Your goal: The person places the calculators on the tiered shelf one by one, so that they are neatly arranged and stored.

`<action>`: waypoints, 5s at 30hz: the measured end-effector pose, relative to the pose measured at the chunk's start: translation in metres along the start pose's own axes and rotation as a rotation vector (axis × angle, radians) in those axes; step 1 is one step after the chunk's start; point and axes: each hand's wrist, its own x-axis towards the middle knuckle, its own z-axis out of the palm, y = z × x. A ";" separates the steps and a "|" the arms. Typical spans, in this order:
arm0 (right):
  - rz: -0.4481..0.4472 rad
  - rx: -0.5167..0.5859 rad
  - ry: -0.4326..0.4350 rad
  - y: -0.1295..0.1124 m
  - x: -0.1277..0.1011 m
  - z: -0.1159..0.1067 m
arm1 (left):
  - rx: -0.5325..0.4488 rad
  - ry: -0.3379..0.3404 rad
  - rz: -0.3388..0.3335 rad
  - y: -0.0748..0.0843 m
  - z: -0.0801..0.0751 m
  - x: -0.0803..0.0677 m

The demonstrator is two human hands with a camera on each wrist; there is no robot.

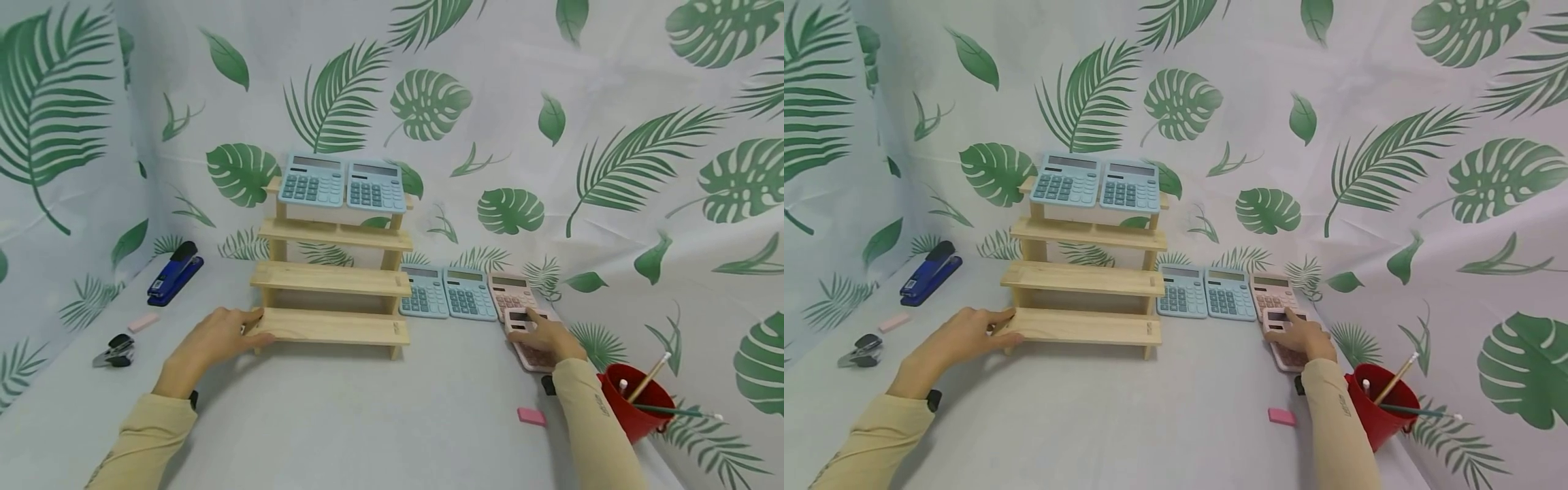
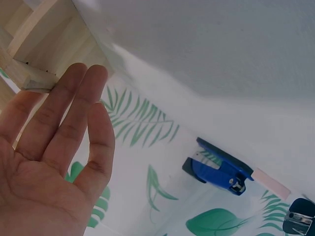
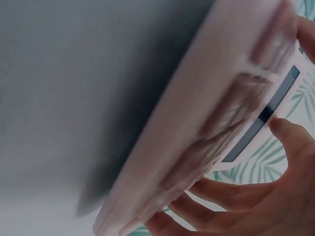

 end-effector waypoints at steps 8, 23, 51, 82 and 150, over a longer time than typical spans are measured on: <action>-0.255 -0.075 0.180 -0.047 -0.019 -0.012 | 0.011 -0.002 -0.001 -0.001 -0.002 -0.001; -0.673 -0.135 0.338 -0.203 -0.087 -0.051 | -0.008 0.008 -0.003 -0.004 -0.005 0.000; -0.691 -0.164 0.381 -0.333 -0.074 -0.016 | 0.011 0.041 0.029 -0.002 0.002 0.001; -0.859 -0.135 0.442 -0.374 -0.077 0.039 | 0.019 0.040 0.021 -0.002 0.001 0.005; -0.408 -0.109 0.215 -0.174 -0.015 0.013 | 0.005 0.036 0.000 -0.002 -0.001 0.005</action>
